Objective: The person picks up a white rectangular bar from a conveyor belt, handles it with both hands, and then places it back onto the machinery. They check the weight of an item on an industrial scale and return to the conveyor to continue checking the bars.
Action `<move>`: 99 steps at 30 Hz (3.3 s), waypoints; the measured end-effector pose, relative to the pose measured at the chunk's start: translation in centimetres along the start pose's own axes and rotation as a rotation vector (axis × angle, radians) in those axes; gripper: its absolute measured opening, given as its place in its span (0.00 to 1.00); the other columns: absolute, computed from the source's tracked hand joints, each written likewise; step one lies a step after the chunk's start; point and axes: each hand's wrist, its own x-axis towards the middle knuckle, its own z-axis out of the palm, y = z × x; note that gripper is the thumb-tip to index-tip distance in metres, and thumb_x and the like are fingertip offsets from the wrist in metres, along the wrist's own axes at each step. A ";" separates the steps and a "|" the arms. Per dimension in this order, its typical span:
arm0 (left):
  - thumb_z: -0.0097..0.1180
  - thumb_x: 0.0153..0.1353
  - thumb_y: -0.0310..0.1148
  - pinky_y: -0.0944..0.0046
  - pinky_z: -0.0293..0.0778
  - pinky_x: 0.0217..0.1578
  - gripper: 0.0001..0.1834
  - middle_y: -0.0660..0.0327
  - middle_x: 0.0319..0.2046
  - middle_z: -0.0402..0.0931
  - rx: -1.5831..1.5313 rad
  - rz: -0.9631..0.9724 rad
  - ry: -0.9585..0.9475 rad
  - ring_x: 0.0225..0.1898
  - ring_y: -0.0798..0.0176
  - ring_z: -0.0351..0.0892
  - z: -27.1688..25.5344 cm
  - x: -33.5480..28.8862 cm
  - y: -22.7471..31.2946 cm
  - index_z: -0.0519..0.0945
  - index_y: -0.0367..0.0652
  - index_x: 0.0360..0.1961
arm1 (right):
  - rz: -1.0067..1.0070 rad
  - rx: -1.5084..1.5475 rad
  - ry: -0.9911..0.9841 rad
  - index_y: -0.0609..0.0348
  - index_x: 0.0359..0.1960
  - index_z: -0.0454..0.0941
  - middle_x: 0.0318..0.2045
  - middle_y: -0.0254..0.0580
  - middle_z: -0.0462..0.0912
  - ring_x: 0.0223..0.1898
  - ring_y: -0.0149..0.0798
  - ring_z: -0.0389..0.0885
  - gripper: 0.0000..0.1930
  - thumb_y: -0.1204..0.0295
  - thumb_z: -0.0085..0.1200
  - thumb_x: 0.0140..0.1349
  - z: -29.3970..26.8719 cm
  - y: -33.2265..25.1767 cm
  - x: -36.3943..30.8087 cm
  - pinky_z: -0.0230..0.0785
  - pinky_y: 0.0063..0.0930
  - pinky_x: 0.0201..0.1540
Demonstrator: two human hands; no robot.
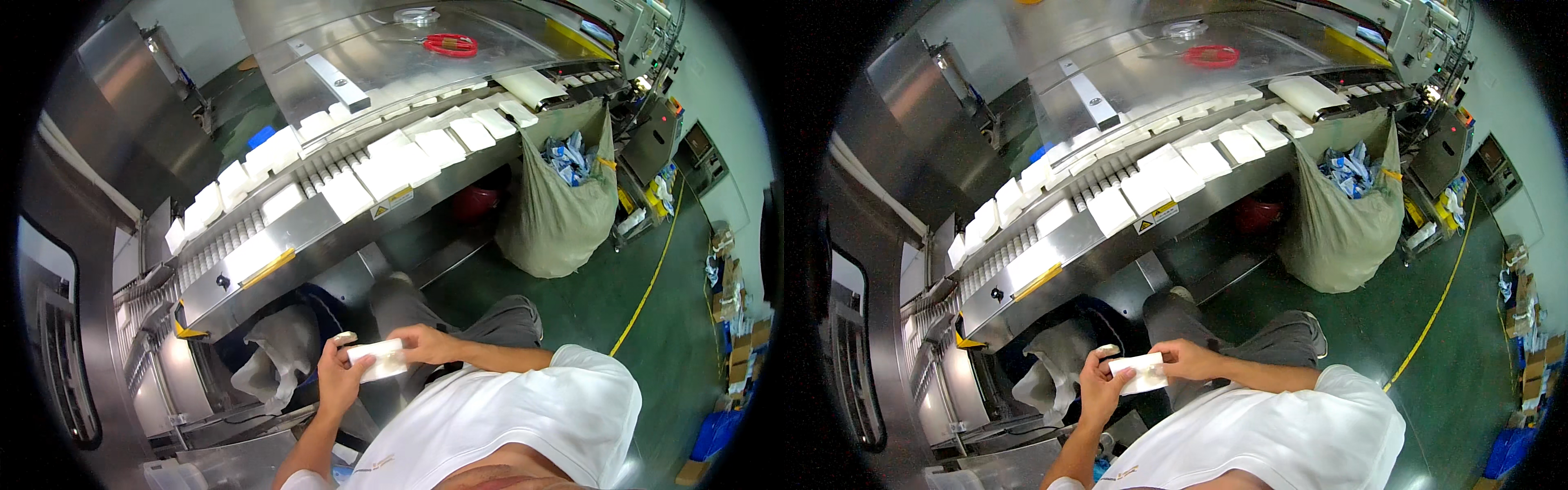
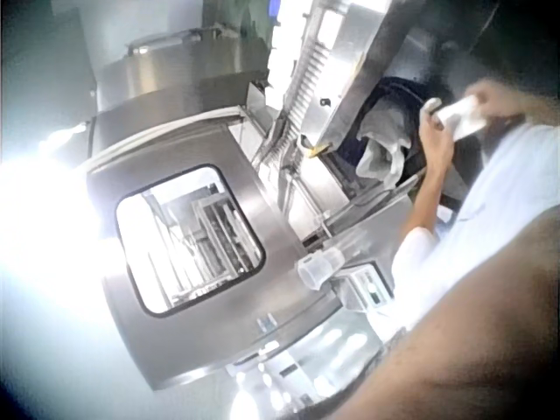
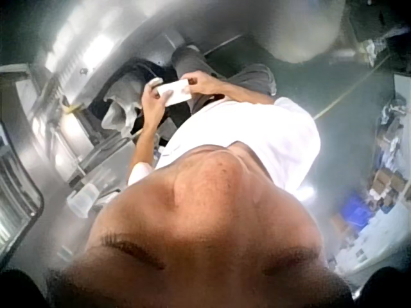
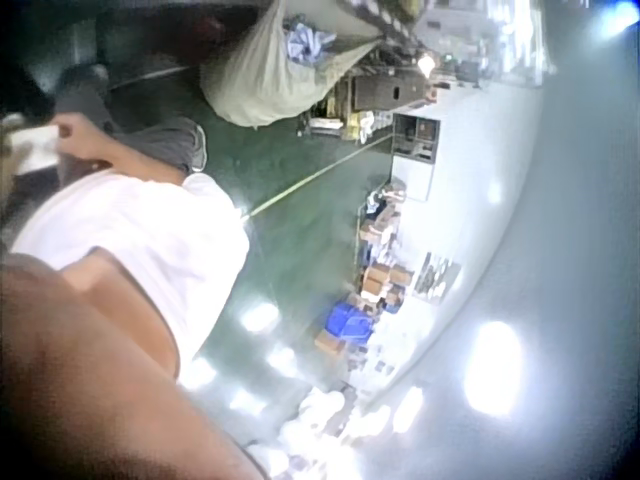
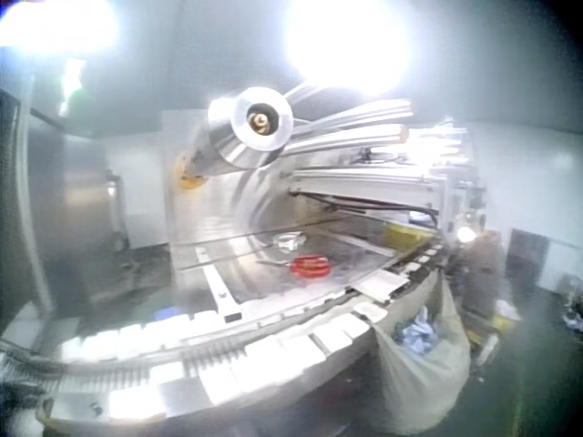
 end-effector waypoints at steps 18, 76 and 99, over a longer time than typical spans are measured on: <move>0.66 0.60 0.17 0.67 0.82 0.40 0.26 0.50 0.41 0.85 0.077 0.043 0.064 0.40 0.63 0.86 -0.2 0.3 -0.7 0.70 0.33 0.58 | 0.033 0.077 -0.091 0.64 0.58 0.76 0.50 0.38 0.84 0.51 0.30 0.80 0.20 0.76 0.64 0.65 -0.5 2.2 0.9 0.74 0.30 0.55; 0.69 0.64 0.26 0.65 0.83 0.48 0.32 0.51 0.51 0.83 -0.403 -0.005 0.201 0.48 0.63 0.85 -1.4 0.8 -0.3 0.66 0.36 0.65 | -0.135 0.219 0.094 0.68 0.58 0.76 0.45 0.44 0.85 0.42 0.35 0.85 0.22 0.58 0.49 0.78 -0.3 -3.7 3.7 0.84 0.34 0.44; 0.65 0.65 0.24 0.59 0.74 0.61 0.35 0.53 0.55 0.78 -0.577 0.108 -0.055 0.58 0.61 0.78 -1.4 0.4 -0.1 0.63 0.37 0.69 | -0.658 -0.789 0.249 0.64 0.51 0.80 0.40 0.47 0.83 0.38 0.43 0.85 0.27 0.72 0.77 0.49 4.9 -12.9 0.3 0.80 0.31 0.38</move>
